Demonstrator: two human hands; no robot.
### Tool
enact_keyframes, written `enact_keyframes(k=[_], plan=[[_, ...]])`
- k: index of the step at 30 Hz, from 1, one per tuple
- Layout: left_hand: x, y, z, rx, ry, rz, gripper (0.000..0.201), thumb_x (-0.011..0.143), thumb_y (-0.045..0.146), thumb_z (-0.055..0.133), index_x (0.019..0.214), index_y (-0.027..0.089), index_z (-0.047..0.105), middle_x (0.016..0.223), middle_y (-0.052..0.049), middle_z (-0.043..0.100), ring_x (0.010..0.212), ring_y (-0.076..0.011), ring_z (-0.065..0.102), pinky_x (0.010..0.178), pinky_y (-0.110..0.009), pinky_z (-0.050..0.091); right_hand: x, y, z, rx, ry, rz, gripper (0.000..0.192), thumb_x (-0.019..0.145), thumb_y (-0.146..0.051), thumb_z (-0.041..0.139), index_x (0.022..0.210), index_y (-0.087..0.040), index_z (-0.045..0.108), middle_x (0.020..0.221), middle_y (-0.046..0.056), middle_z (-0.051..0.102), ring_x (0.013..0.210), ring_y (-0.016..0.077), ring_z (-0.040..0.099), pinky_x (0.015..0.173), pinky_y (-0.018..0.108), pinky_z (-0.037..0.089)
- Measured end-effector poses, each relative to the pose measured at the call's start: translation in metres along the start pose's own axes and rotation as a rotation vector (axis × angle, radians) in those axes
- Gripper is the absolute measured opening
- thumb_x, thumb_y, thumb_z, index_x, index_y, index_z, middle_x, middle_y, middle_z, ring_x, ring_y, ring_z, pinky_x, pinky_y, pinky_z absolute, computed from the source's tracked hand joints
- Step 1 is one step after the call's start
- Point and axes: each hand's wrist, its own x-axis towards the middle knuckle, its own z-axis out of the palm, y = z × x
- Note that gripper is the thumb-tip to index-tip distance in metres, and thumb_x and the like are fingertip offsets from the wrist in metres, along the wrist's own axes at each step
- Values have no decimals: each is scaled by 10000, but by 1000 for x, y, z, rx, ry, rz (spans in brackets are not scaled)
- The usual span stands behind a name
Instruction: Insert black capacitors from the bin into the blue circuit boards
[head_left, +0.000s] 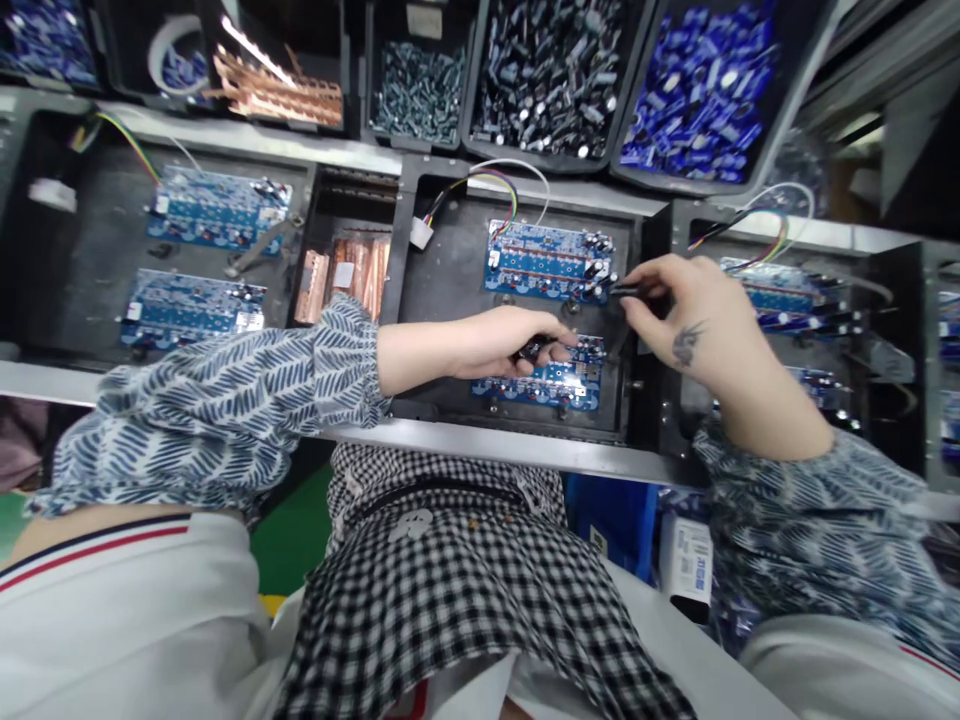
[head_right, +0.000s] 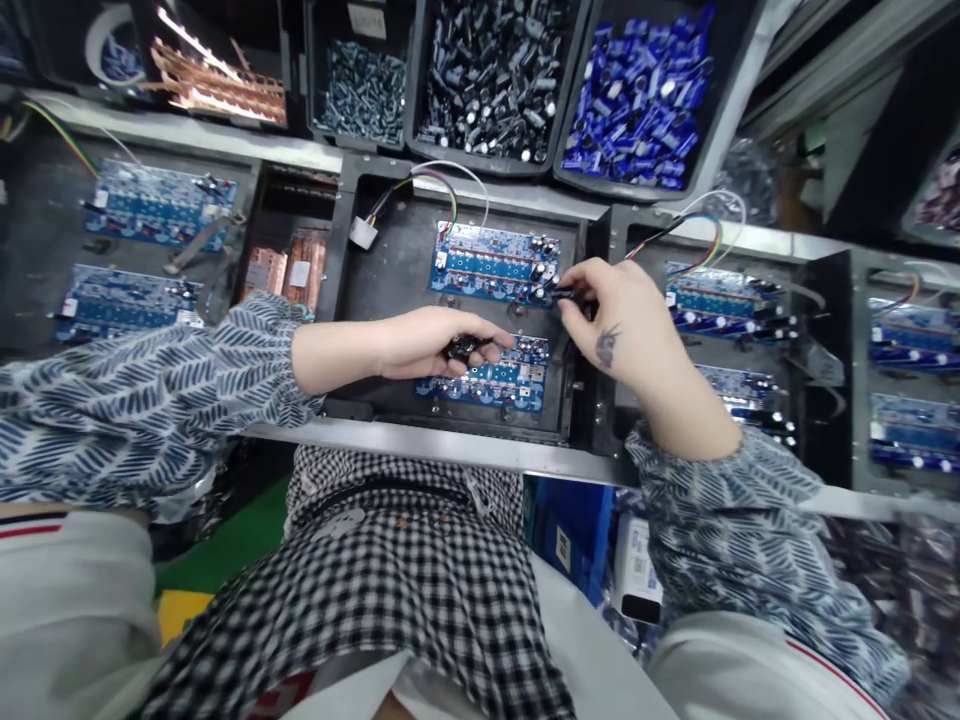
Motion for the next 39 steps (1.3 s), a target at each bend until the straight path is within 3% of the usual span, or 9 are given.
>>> enact_keyframes(k=[5, 8, 11, 15, 18, 22, 27, 32, 39], plan=[[-55, -18, 7, -118, -78, -131, 199, 969, 83, 547, 1093, 106, 701, 913, -81, 719, 623, -65, 446, 511, -180, 277, 5, 2, 5, -140, -111, -8, 275, 935, -331, 508, 1060, -213, 722, 1062, 180, 733, 1042, 403, 597, 986, 560, 437], [-73, -42, 14, -344, -128, -146, 52, 958, 112, 632, 978, 106, 679, 924, -83, 708, 623, -54, 450, 489, -161, 265, 4, 1, 8, -110, -107, 30, 279, 917, -317, 516, 1101, -210, 697, 1059, 181, 744, 1019, 390, 592, 951, 539, 447], [-64, -62, 27, -621, -67, -114, 213, 1002, 103, 575, 794, 94, 614, 857, -68, 654, 623, -38, 483, 472, -125, 288, 6, 3, 12, -87, -30, 41, 286, 866, -303, 565, 1122, -206, 648, 1010, 165, 759, 958, 358, 594, 890, 501, 470], [-38, -72, 42, -840, 5, -68, 242, 1039, 113, 528, 813, 125, 613, 820, -31, 596, 713, -62, 586, 598, -133, 473, 9, 6, 15, -105, 0, 45, 152, 841, -305, 592, 972, -239, 631, 927, 151, 757, 928, 358, 598, 840, 485, 480], [-31, -77, 41, -782, -60, -49, 230, 1043, 147, 553, 835, 127, 648, 840, -26, 593, 747, -71, 605, 654, -164, 513, 10, 6, 14, -119, -13, 61, 122, 834, -314, 605, 924, -234, 625, 926, 165, 750, 932, 361, 602, 838, 483, 488], [-31, -87, 30, -657, -142, -13, 136, 1002, 177, 647, 897, 128, 718, 857, -13, 590, 669, -32, 521, 547, -114, 377, 11, 5, 14, -141, -21, 33, 89, 836, -305, 607, 888, -236, 629, 898, 161, 735, 906, 352, 598, 812, 483, 493], [-31, -94, 26, -550, -117, 79, 114, 999, 165, 631, 1032, 143, 737, 954, -36, 657, 697, -41, 515, 582, -132, 366, 9, -4, 18, -200, -44, 33, 66, 860, -263, 596, 886, -228, 645, 898, 144, 708, 973, 368, 605, 880, 542, 487], [-30, -96, 30, -544, -74, 122, 67, 1011, 179, 631, 966, 134, 652, 903, -15, 650, 678, -37, 523, 562, -139, 346, 15, -6, 14, -153, -127, 72, 85, 921, -258, 589, 947, -233, 666, 1001, 156, 725, 1083, 375, 583, 995, 582, 451], [-32, -99, 30, -610, -59, 85, 195, 1025, 180, 596, 839, 122, 601, 805, -8, 584, 630, -39, 487, 553, -146, 321, -32, -37, -8, 68, -67, -274, 359, 966, -488, 566, 1182, -238, 705, 1188, 117, 738, 1027, 319, 680, 917, 516, 539]])
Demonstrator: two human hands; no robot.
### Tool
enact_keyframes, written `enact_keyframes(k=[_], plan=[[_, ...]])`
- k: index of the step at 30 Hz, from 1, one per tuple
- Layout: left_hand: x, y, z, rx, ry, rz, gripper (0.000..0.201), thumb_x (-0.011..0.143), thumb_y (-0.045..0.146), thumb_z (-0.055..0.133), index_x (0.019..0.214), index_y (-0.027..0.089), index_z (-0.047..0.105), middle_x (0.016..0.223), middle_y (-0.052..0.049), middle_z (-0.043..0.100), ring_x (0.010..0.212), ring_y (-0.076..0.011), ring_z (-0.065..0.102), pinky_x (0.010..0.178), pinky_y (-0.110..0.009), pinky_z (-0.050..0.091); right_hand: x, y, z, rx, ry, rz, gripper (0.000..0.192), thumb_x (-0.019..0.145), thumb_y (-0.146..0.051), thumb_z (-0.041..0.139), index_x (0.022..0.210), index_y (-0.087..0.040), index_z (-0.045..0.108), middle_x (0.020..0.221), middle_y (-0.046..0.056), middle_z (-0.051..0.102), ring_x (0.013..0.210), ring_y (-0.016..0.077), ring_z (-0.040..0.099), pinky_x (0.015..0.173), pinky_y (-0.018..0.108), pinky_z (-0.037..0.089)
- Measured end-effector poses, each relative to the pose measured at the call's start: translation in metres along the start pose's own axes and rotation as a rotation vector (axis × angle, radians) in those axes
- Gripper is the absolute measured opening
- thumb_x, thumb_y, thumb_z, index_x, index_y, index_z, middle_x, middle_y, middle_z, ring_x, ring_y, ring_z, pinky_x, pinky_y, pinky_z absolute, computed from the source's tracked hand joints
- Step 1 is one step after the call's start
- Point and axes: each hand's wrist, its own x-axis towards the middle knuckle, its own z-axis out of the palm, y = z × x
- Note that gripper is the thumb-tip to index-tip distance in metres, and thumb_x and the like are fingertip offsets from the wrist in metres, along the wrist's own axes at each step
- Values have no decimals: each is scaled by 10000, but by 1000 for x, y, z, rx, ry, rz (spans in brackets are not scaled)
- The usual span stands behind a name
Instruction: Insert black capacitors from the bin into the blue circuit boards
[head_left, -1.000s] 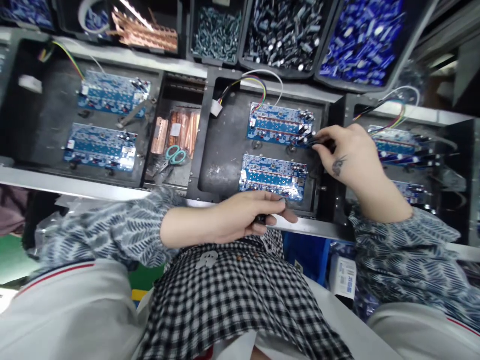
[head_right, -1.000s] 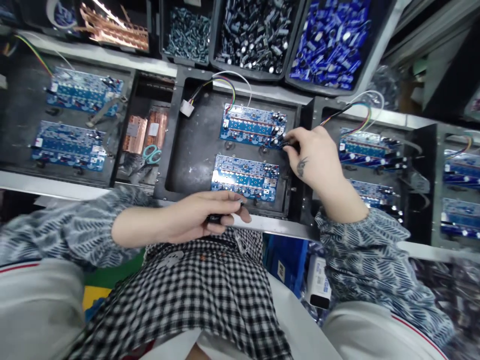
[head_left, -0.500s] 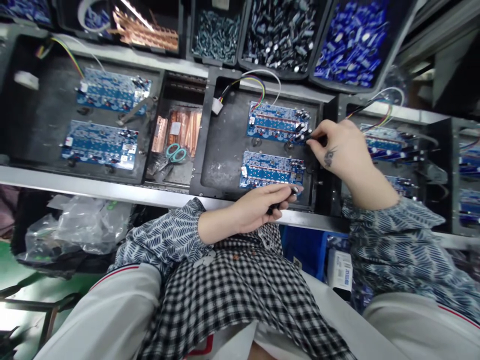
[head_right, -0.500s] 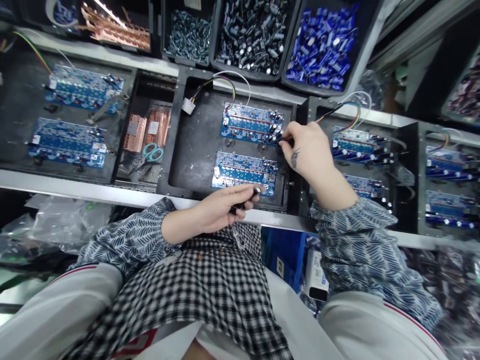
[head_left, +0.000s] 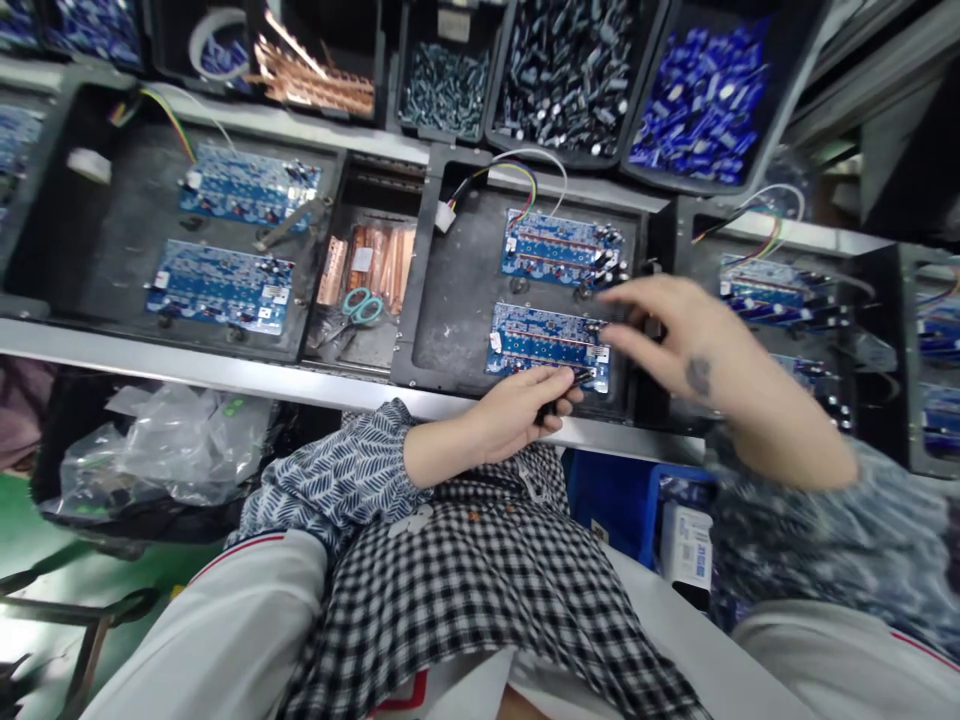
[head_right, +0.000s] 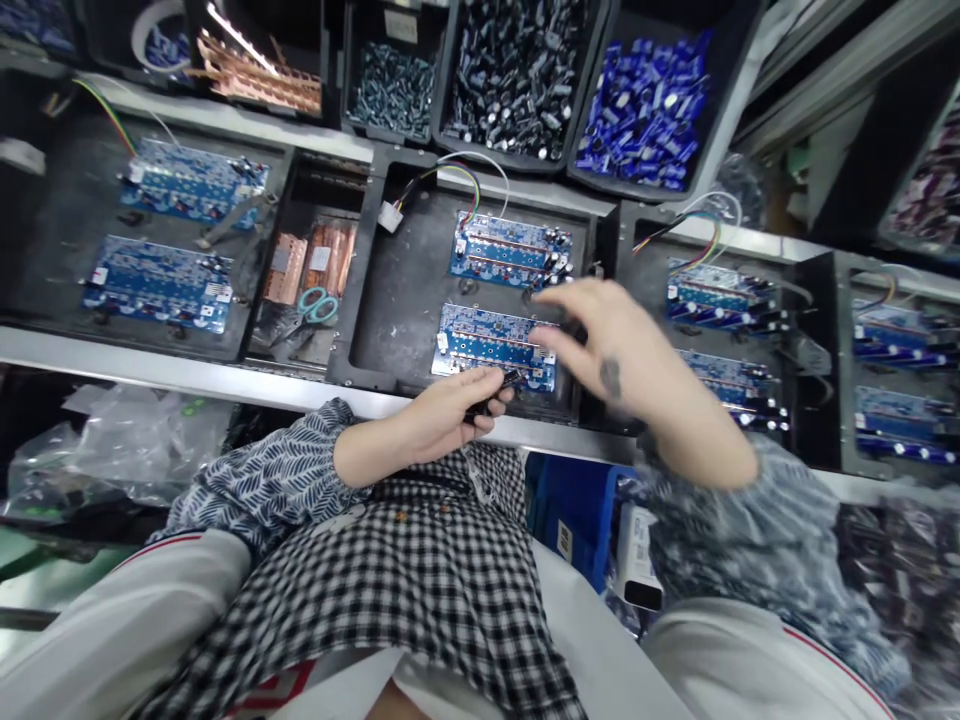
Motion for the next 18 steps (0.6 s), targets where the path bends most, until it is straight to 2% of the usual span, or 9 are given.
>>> enact_keyframes(k=[2, 4, 8, 10, 14, 18], plan=[[0, -2, 1, -20, -28, -31, 205, 1014, 177, 611, 818, 115, 607, 775, -5, 559, 626, -43, 474, 557, -152, 312, -21, -16, 3, 152, -71, -43, 301, 969, -519, 573, 1110, -303, 729, 1049, 55, 770, 908, 269, 711, 785, 431, 576], [0, -4, 3, -41, -43, -62, 214, 1002, 168, 617, 797, 108, 617, 766, -11, 552, 640, -54, 484, 572, -165, 330, -36, -21, 8, 187, -94, -5, 255, 981, -500, 559, 1010, -332, 749, 947, 35, 778, 855, 259, 717, 743, 413, 580], [-1, -5, 6, -115, 0, -89, 233, 978, 24, 488, 819, 95, 643, 805, -45, 592, 748, -95, 583, 725, -218, 465, -42, -3, 23, 9, 51, 130, 249, 957, -458, 584, 907, -300, 769, 878, 62, 783, 846, 299, 709, 757, 459, 579], [-2, -5, 5, -67, -12, -80, 227, 966, 0, 473, 870, 97, 655, 834, -46, 614, 746, -91, 585, 739, -220, 470, -40, 5, 29, -80, 65, 144, 263, 951, -440, 583, 887, -272, 775, 851, 74, 783, 815, 313, 696, 753, 483, 570], [1, -9, -4, 162, -83, -25, 16, 978, 134, 615, 973, 129, 629, 833, -24, 633, 678, -76, 518, 603, -188, 363, -36, 4, 30, -150, -8, 104, 319, 999, -406, 496, 898, -318, 786, 921, 69, 796, 843, 339, 676, 793, 545, 530], [6, -18, -18, 291, -180, 102, 195, 959, 293, 683, 893, 123, 614, 774, 4, 575, 642, -65, 451, 573, -182, 329, -33, 4, 27, -149, -56, 55, 326, 998, -412, 482, 929, -313, 785, 966, 62, 798, 890, 326, 666, 804, 520, 494]])
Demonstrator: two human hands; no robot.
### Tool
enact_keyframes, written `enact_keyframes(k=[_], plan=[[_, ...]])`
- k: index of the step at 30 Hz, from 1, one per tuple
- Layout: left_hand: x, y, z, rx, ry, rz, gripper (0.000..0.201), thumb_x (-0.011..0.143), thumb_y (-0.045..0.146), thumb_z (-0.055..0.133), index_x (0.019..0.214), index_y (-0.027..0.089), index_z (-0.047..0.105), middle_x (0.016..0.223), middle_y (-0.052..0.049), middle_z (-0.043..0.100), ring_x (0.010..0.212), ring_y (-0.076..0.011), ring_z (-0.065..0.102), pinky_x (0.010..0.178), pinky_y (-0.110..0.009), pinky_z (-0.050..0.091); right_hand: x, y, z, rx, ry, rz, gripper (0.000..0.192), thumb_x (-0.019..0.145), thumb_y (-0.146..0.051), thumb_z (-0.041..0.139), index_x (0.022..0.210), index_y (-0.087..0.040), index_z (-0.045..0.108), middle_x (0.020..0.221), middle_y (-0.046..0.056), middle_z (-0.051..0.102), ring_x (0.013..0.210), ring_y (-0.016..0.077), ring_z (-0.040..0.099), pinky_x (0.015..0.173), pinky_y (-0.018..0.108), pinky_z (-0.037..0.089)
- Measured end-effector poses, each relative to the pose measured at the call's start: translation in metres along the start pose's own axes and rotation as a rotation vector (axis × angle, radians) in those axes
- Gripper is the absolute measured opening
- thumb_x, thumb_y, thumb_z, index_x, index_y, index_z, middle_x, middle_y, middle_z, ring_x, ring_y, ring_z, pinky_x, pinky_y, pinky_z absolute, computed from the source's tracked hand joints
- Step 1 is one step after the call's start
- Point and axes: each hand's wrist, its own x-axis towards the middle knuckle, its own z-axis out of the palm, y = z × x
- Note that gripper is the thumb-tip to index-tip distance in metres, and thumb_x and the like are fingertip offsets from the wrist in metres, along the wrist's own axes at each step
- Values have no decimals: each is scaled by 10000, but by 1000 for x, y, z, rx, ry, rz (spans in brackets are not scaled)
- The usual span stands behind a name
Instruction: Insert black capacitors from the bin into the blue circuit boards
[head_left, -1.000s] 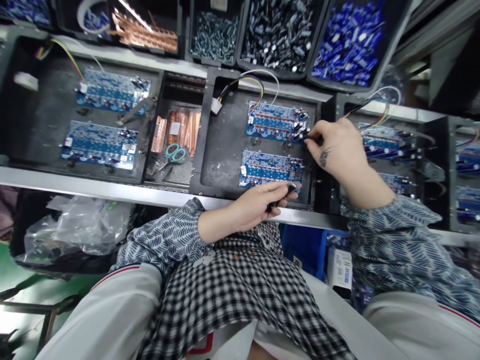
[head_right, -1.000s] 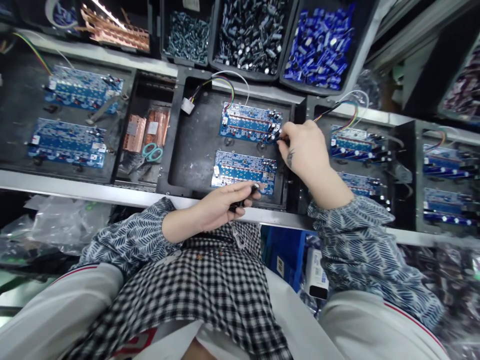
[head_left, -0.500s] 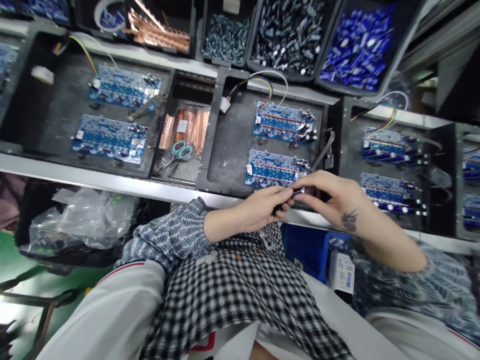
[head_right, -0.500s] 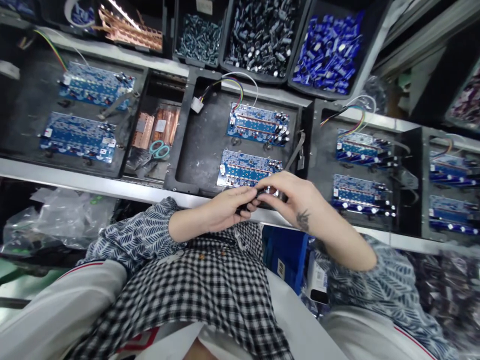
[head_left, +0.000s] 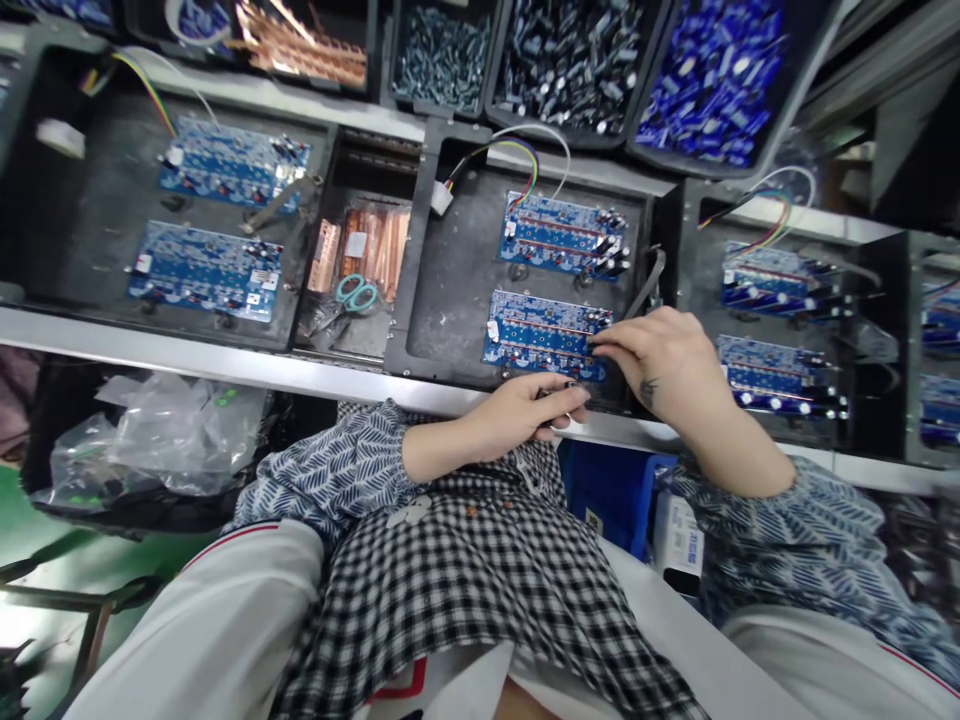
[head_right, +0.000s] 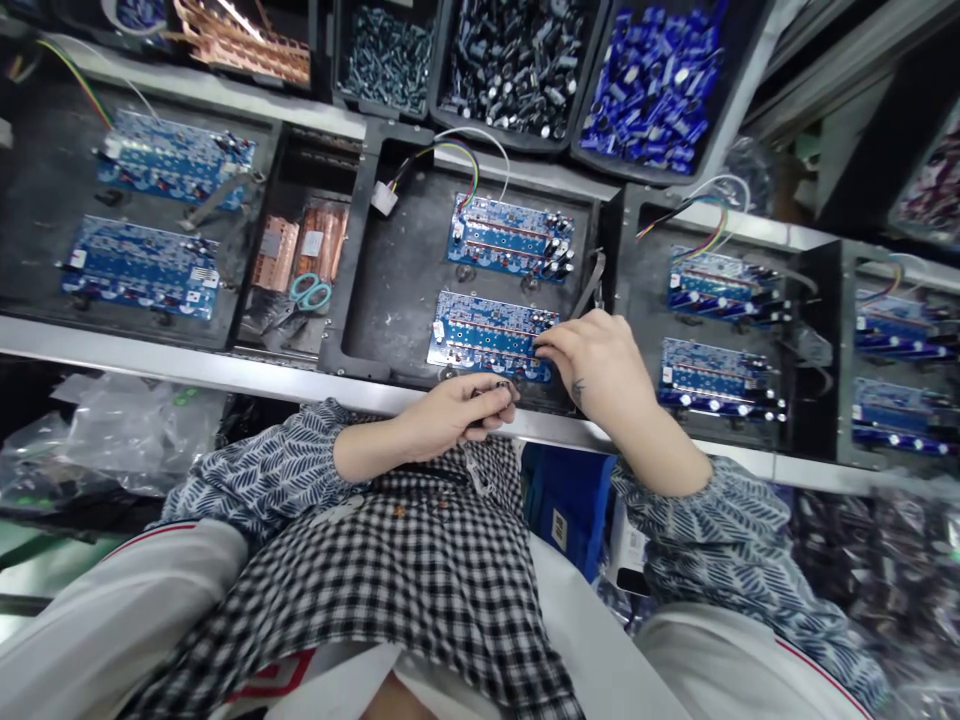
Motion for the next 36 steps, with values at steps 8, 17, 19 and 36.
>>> enact_keyframes(k=[8, 17, 19, 36], plan=[[-5, -3, -11, 562, 36, 248, 282, 983, 271, 602, 1193, 132, 729, 920, -33, 683, 716, -112, 571, 758, -249, 473, -2, 6, 3, -98, 10, -116, 351, 1034, -373, 466, 998, -248, 792, 991, 95, 794, 895, 284, 635, 799, 442, 424], [-2, -9, -13, 859, 88, 476, 198, 946, 262, 702, 1087, 124, 716, 1034, -59, 727, 966, -176, 662, 933, -282, 491, -8, -2, 5, -103, 70, -194, 278, 1039, -286, 507, 1157, -223, 751, 1076, 95, 787, 941, 250, 650, 844, 415, 443], [-4, -6, -11, 874, 99, 470, 183, 946, 267, 700, 1065, 128, 704, 991, -47, 714, 944, -172, 653, 925, -285, 484, -15, -16, 1, -10, 108, -146, 298, 1032, -310, 523, 1246, -206, 702, 1161, 120, 762, 991, 262, 662, 842, 413, 475], [-8, 1, 5, -163, 0, -263, 113, 966, 76, 623, 926, 106, 724, 944, -38, 662, 678, -33, 565, 621, -159, 409, -37, -11, 22, -8, 173, 137, 164, 940, -363, 615, 895, -221, 685, 739, 65, 666, 737, 253, 622, 707, 377, 457]])
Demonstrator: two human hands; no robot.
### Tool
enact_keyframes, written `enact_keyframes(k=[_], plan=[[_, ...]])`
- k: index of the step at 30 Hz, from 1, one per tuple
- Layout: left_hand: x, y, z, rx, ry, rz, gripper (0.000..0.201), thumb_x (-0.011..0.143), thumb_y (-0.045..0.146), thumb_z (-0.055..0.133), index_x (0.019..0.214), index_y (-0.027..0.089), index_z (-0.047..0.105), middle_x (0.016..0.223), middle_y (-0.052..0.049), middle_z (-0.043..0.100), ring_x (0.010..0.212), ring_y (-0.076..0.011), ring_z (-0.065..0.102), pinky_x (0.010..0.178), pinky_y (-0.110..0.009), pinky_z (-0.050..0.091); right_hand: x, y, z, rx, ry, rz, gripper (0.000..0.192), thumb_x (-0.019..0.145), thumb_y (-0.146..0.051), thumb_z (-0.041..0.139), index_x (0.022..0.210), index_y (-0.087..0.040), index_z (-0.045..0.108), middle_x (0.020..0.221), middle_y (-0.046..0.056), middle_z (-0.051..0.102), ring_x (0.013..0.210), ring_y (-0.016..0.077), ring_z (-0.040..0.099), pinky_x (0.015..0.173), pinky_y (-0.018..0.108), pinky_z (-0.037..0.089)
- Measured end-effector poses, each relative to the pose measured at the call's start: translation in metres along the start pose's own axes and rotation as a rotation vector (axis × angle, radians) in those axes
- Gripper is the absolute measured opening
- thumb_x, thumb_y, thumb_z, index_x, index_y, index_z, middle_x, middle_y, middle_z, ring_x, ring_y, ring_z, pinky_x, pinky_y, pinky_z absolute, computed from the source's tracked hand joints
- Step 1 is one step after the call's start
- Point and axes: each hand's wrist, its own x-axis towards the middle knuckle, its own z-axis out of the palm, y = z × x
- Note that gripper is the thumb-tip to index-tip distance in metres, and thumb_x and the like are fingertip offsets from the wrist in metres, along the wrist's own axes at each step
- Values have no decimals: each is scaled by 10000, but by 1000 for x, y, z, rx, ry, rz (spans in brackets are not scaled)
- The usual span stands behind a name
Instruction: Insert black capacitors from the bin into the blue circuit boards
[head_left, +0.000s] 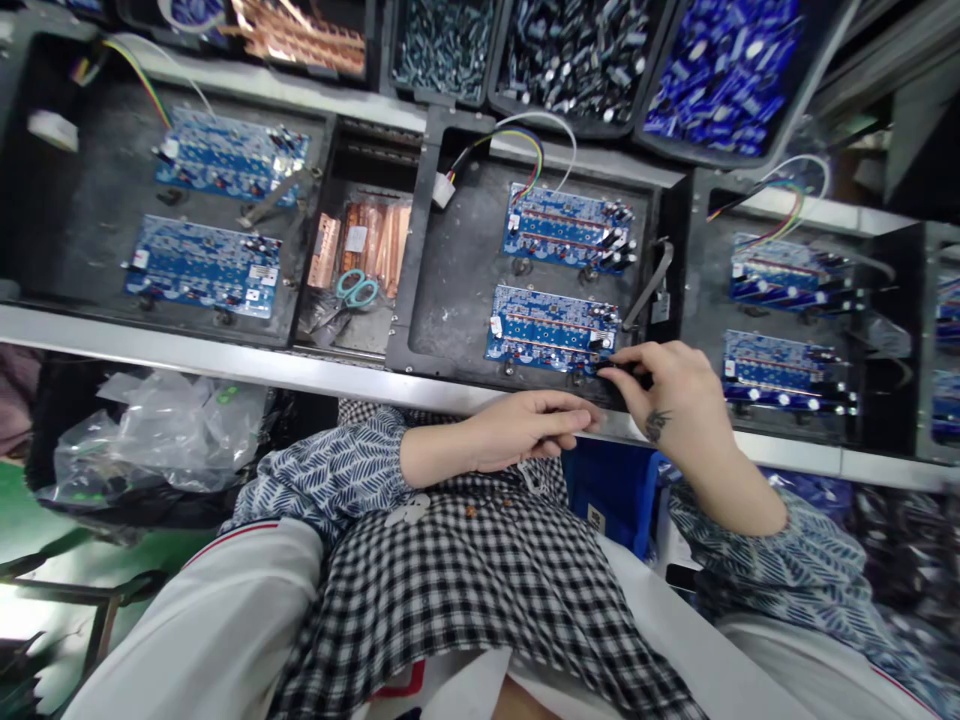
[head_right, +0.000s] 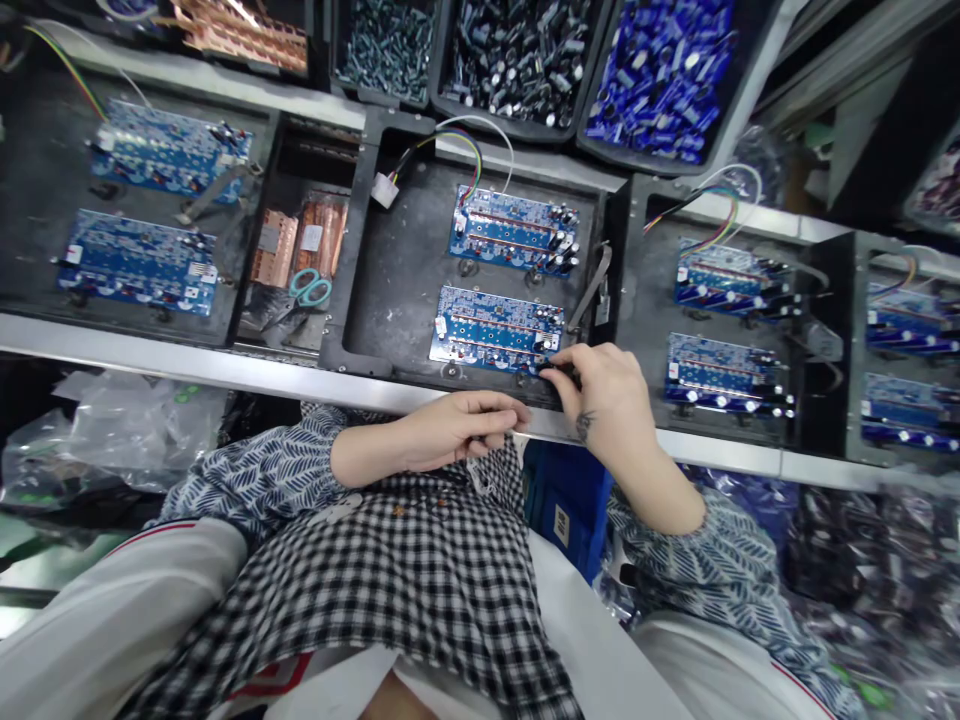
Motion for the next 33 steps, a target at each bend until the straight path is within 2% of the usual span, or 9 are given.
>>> enact_keyframes(k=[3, 9, 13, 17, 20, 23, 27, 30, 33], plan=[[1, -1, -2, -12, -12, 41, 87, 955, 147, 693, 927, 99, 760, 893, -33, 660, 656, -26, 492, 572, -139, 343, 0, -1, 1, 6, 0, -2, 163, 952, -350, 600, 897, -220, 681, 743, 68, 672, 741, 253, 615, 714, 379, 439], [-1, 3, 2, -93, 42, -6, 235, 966, -11, 532, 965, 99, 739, 968, -74, 709, 742, -52, 574, 695, -161, 440, 0, -4, 3, -45, -6, -77, 197, 987, -338, 564, 866, -224, 670, 817, 75, 717, 811, 254, 609, 741, 384, 412], [0, 1, 1, -79, 71, 8, 122, 1030, 128, 560, 944, 118, 646, 905, -59, 675, 683, -53, 563, 593, -144, 393, -3, -13, -2, -58, 21, -107, 207, 995, -353, 585, 870, -217, 680, 873, 88, 749, 852, 260, 629, 747, 397, 433], [-1, -4, 1, -99, 6, 27, 211, 1041, 242, 586, 862, 134, 556, 730, 20, 525, 542, -31, 391, 501, -122, 284, -11, -32, -21, 175, 53, -153, 184, 974, -365, 634, 1088, -231, 688, 1042, 95, 757, 938, 266, 681, 790, 406, 514], [-8, 1, 7, -77, -5, 6, 216, 1023, 221, 601, 832, 132, 556, 692, 42, 471, 544, -33, 386, 508, -125, 291, -13, -39, -32, 357, -26, -238, 147, 964, -309, 659, 1101, -261, 685, 935, 43, 758, 808, 224, 687, 722, 363, 540], [-14, 21, 17, -7, 98, -41, 127, 972, 59, 552, 879, 113, 619, 766, -7, 580, 628, -53, 505, 561, -154, 362, -7, -26, -33, 291, -7, -170, 107, 971, -272, 639, 1052, -274, 710, 906, 41, 765, 796, 229, 678, 714, 364, 535], [-3, 65, 27, 198, 171, 23, 242, 908, -60, 518, 1004, 89, 683, 914, -89, 710, 781, -99, 651, 586, -162, 391, 7, 3, -23, -32, -29, -63, 223, 996, -322, 553, 1032, -211, 744, 848, 108, 754, 794, 289, 624, 718, 417, 495], [18, 95, 27, 379, 160, 118, 170, 968, 31, 571, 1027, 75, 725, 858, -86, 716, 710, -88, 629, 558, -155, 379, 14, 13, -17, -120, -116, -59, 312, 1012, -340, 487, 1003, -181, 755, 795, 119, 735, 730, 294, 575, 712, 437, 458], [31, 110, 25, 453, 195, 170, 192, 1000, 73, 580, 1111, 49, 735, 834, -68, 716, 604, -39, 528, 570, -152, 390, 15, 13, -16, -106, -143, -60, 329, 1013, -351, 474, 1022, -181, 755, 821, 112, 740, 742, 290, 564, 724, 433, 435]])
